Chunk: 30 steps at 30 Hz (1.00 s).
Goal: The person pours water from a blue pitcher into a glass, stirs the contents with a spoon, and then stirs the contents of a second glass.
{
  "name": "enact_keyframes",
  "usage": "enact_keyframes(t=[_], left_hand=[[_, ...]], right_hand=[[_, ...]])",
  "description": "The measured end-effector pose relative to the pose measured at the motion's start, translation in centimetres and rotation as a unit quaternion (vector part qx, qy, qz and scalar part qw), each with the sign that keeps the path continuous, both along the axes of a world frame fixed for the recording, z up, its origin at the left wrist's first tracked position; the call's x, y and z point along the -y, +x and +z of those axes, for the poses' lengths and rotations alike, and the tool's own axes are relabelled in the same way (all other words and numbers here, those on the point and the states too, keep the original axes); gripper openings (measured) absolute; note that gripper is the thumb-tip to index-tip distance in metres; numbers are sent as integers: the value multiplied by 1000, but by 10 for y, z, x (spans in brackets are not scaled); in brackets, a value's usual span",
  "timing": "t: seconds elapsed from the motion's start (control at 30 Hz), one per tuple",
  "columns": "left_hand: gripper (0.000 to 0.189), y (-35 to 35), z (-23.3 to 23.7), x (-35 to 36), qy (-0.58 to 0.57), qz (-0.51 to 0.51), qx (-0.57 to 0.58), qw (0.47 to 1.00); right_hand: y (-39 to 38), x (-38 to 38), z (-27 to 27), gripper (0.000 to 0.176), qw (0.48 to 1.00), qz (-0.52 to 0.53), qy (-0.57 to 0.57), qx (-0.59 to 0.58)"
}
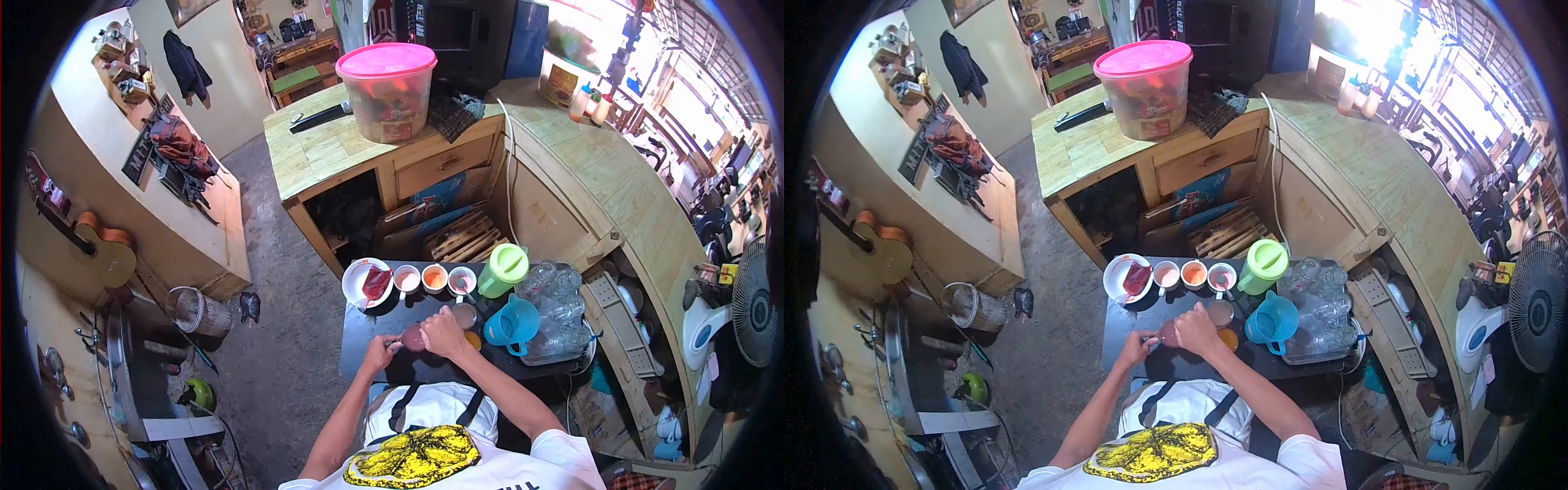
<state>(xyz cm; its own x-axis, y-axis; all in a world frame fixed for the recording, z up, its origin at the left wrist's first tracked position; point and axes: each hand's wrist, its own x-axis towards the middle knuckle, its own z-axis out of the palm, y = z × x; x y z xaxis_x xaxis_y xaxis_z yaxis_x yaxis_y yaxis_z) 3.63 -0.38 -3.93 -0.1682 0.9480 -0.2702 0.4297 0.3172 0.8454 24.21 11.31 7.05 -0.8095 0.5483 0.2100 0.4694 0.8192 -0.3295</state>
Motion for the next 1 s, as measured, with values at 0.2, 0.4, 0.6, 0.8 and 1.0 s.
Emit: enact_keyframes(t=[0.2, 0.4, 0.6, 0.8, 1.0], left_hand=[[25, 5, 6, 3, 33, -8, -31, 999], [27, 6, 4, 4, 36, 4, -22, 999], [27, 8, 15, 4, 8, 12, -38, 999], [28, 8, 16, 4, 27, 10, -35, 999], [28, 8, 13, 3, 28, 11, -13, 999]], right_hand=[[3, -10, 1, 19, 990, 84, -108, 45], [0, -13, -1, 21, 999, 18, -43, 12], [5, -5, -6, 19, 988, 57, -142, 31], [1, -7, 12, 19, 998, -23, -48, -40], [10, -16, 14, 19, 994, 7, -106, 31]])
